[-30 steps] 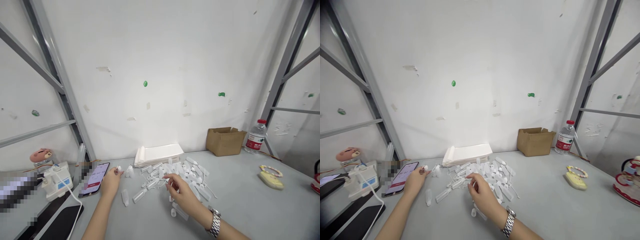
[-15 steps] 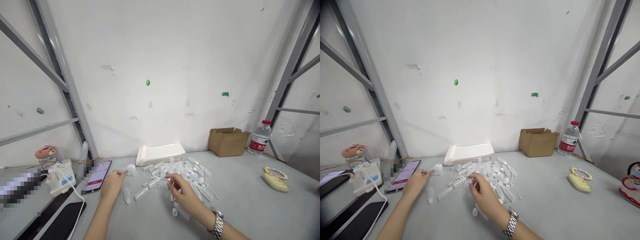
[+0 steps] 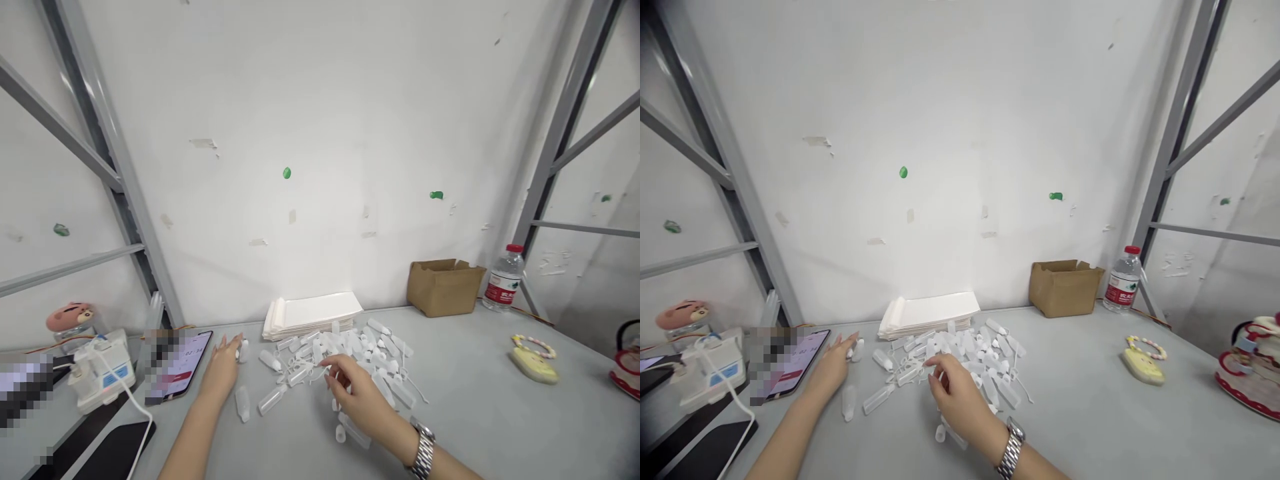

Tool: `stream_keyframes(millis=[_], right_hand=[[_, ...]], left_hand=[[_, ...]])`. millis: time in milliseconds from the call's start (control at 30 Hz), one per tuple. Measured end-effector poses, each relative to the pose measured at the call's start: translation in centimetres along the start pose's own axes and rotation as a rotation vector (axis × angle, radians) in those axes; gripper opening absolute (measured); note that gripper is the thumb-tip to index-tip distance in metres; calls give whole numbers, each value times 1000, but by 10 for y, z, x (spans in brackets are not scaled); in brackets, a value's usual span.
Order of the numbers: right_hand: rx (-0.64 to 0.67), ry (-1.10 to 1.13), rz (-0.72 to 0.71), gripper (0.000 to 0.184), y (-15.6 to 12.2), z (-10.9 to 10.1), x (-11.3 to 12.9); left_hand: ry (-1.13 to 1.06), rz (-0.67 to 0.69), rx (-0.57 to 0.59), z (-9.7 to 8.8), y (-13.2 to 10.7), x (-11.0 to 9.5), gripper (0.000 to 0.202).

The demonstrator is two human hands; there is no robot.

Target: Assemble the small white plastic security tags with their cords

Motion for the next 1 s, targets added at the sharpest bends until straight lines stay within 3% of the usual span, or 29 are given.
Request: stream_keyframes(millis=[133, 367, 467, 600, 833, 1000], right_hand=[[14, -23, -9, 24, -2, 0, 1], [-1, -109, -64, 21, 2, 1, 6], [-5, -228, -175, 23, 15, 11, 20], [79, -532, -377, 27, 46, 54, 48], [42, -717, -290, 25, 101, 140, 66], [-27, -797, -219, 21, 108, 164, 66]], left_hand=[[42, 5, 21, 5, -1, 7, 51], [95, -2, 7, -8, -2, 6, 43], [99, -48, -1, -9, -3, 7, 36], [76, -90, -22, -10, -6, 6, 34], [-51, -199, -160, -22, -9, 9, 35], [-288, -363, -327, -28, -5, 28, 41]])
Point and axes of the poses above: each hand's wrist, its own y-axis towards the middle knuckle, its own z-axis out of the palm, x = y × z, the point moved 6 cm from there along y, towards the middle knuckle, and after that the axes turned 12 degrees about z, right-handed, at the moved point
